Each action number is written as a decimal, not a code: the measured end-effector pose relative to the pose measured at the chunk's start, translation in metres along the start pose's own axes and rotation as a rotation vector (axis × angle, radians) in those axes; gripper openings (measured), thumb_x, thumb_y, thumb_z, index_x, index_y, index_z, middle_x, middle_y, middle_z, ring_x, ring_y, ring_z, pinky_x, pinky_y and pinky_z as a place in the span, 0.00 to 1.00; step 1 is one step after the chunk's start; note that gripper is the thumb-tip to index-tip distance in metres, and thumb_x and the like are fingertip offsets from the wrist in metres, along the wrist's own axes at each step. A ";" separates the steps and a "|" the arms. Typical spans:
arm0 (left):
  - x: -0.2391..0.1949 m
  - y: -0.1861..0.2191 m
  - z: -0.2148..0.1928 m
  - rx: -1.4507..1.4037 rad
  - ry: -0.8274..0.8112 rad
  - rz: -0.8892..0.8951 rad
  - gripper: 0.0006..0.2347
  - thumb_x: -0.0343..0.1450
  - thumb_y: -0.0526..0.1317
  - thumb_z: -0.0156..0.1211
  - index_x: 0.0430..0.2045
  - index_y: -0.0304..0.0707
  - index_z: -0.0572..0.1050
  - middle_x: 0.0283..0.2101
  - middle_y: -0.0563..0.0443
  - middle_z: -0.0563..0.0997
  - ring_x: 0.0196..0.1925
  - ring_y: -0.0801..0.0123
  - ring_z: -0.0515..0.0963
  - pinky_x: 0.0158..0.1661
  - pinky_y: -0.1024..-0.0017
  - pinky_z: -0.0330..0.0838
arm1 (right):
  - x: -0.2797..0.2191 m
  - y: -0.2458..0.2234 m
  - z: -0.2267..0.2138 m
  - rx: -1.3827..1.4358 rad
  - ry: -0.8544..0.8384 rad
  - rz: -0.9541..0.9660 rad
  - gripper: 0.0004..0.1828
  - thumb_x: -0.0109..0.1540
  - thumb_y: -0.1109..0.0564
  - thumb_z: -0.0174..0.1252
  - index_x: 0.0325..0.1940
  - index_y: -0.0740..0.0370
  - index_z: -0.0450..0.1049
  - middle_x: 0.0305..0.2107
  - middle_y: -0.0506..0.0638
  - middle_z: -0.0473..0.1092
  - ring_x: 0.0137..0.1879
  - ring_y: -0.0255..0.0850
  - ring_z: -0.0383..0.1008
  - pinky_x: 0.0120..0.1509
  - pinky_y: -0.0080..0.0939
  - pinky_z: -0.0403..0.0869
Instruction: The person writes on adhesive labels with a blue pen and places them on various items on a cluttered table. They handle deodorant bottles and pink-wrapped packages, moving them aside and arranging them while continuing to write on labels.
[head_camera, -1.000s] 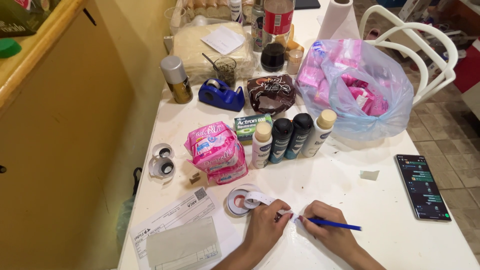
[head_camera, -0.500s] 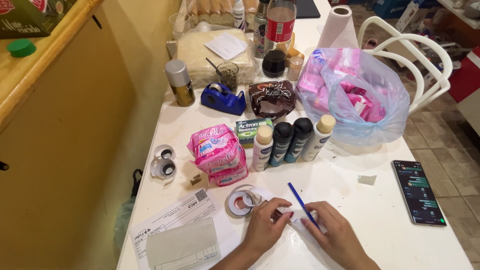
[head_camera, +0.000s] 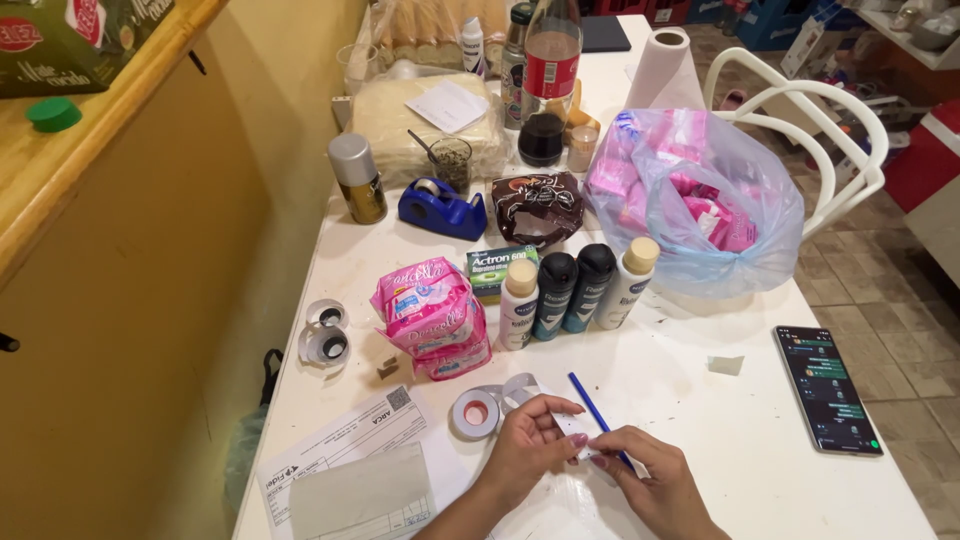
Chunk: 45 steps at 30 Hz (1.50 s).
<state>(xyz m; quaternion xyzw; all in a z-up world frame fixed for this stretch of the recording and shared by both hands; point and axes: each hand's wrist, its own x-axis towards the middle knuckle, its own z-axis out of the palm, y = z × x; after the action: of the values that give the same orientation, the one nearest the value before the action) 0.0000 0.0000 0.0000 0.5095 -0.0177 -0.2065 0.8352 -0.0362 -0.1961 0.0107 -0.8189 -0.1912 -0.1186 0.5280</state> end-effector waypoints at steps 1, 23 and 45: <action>0.001 -0.002 0.000 0.001 -0.001 -0.003 0.15 0.66 0.30 0.73 0.45 0.32 0.79 0.26 0.51 0.81 0.26 0.77 0.81 0.24 0.83 0.73 | -0.001 0.000 0.000 0.000 0.002 0.003 0.11 0.56 0.65 0.67 0.42 0.61 0.83 0.34 0.50 0.83 0.39 0.36 0.84 0.46 0.32 0.81; 0.002 -0.017 0.005 0.233 0.102 0.048 0.09 0.67 0.31 0.73 0.38 0.35 0.80 0.17 0.58 0.72 0.20 0.82 0.73 0.27 0.79 0.75 | 0.043 0.014 -0.042 -0.042 0.246 0.270 0.03 0.57 0.59 0.69 0.35 0.58 0.84 0.37 0.47 0.70 0.43 0.35 0.71 0.51 0.33 0.68; 0.001 -0.014 0.006 0.495 0.060 0.028 0.08 0.67 0.37 0.74 0.37 0.44 0.83 0.21 0.59 0.79 0.25 0.87 0.76 0.31 0.87 0.68 | 0.135 0.061 -0.036 0.066 0.573 0.278 0.07 0.57 0.59 0.72 0.38 0.56 0.83 0.45 0.45 0.65 0.47 0.32 0.68 0.52 0.30 0.70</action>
<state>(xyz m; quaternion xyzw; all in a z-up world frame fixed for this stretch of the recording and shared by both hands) -0.0048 -0.0108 -0.0092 0.7041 -0.0499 -0.1691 0.6879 0.1123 -0.2261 0.0297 -0.7530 0.0751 -0.2649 0.5977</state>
